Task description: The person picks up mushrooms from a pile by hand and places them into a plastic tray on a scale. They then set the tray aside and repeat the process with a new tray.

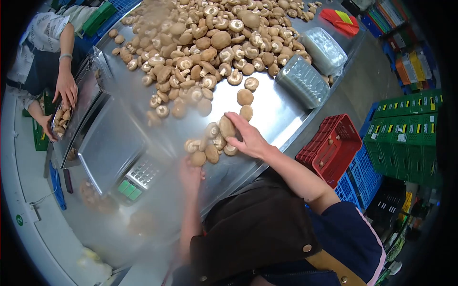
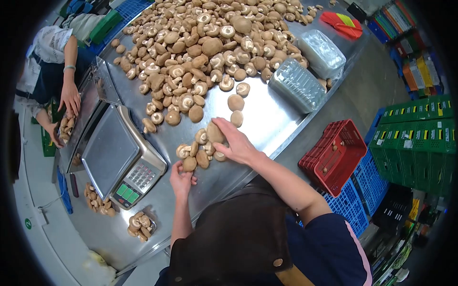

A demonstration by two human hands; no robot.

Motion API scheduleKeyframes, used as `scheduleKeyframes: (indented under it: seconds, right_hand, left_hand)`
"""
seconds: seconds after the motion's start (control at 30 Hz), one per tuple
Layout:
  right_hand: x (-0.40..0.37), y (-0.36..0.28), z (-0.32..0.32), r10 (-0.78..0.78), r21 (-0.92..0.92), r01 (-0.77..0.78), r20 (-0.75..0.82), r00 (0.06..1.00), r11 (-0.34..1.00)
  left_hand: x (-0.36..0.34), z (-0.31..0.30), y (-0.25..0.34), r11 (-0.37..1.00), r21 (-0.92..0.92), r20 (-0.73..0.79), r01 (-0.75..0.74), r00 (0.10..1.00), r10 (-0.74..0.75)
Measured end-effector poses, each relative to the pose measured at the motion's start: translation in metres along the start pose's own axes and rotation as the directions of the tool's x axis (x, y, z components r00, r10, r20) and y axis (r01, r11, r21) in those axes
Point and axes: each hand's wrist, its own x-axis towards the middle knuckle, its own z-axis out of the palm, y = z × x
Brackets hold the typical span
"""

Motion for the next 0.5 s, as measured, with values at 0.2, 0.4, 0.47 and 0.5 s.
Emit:
scheduleKeyframes:
  seconds: [0.2,0.4,0.47,0.5]
  right_hand:
    - [-0.006,0.026,0.021,0.021,-0.121,-0.010,0.087,0.996,0.993]
    - [-0.002,0.034,0.025,0.257,-0.117,-0.254,0.008,0.966,0.960]
    - [0.002,0.038,0.037,0.238,-0.007,-0.238,-0.033,0.971,0.971]
    - [0.002,0.038,0.037,0.251,0.089,-0.247,-0.035,0.967,0.965]
  left_hand:
    - [-0.001,-0.007,-0.008,1.000,-0.007,0.024,0.000,1.000,0.001]
    - [0.009,-0.009,-0.011,1.000,-0.005,0.050,-0.004,0.999,0.004]
    - [0.011,-0.019,-0.017,1.000,0.006,0.045,0.022,0.999,-0.022]
    - [0.009,-0.024,-0.018,1.000,-0.025,0.052,0.009,0.999,-0.007]
